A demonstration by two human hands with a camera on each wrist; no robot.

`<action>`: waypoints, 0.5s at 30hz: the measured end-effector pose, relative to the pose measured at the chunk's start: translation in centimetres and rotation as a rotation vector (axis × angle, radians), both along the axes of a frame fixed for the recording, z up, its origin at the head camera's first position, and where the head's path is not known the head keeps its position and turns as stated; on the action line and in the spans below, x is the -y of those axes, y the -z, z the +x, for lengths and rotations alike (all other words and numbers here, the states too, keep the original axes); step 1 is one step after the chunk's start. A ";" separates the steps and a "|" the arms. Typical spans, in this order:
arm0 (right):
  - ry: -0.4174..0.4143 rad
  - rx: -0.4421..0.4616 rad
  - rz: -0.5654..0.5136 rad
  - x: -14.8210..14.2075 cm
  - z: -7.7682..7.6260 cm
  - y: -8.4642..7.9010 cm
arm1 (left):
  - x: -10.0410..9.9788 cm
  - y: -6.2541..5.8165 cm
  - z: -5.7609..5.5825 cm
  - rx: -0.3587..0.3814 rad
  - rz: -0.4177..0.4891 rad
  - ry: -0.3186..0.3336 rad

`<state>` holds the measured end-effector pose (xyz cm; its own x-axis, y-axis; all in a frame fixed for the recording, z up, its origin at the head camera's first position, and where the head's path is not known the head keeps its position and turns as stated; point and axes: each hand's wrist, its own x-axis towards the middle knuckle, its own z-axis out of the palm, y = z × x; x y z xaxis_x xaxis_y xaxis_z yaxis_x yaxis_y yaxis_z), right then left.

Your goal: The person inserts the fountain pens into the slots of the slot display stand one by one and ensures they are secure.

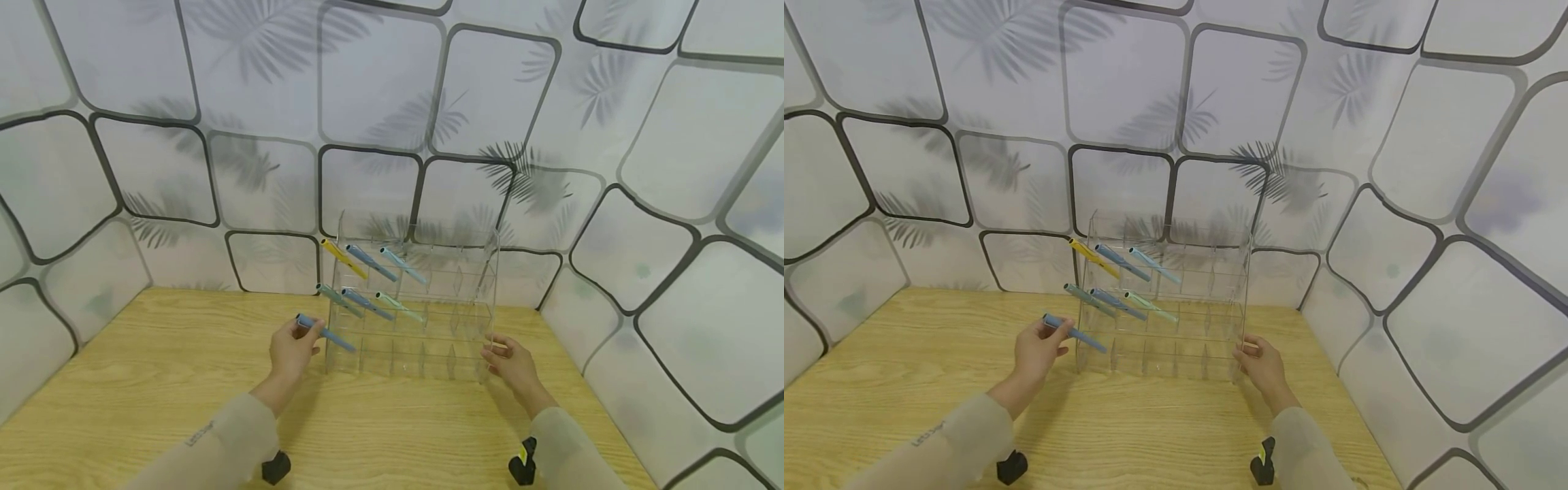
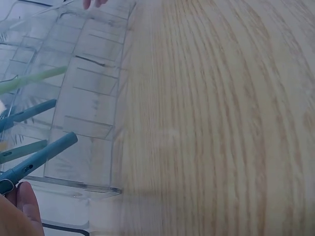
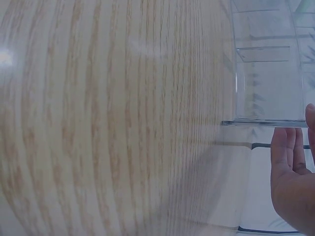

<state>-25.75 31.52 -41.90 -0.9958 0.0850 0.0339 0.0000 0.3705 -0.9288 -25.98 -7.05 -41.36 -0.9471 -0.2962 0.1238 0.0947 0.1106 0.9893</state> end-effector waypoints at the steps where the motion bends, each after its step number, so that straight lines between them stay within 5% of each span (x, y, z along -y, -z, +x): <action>1: 0.001 0.000 -0.001 0.0 0.0 0.0 | -0.1 0.1 0.0 0.004 0.002 0.002; 15: 0.008 -0.004 -0.006 0.0 0.0 0.0 | -1.1 1.4 0.2 -0.001 -0.049 -0.037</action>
<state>-25.76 31.50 -41.95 -0.9950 0.0928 0.0378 -0.0014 0.3645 -0.9312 -25.75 -5.91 -42.81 -0.9356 -0.3244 0.1394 0.0902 0.1620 0.9827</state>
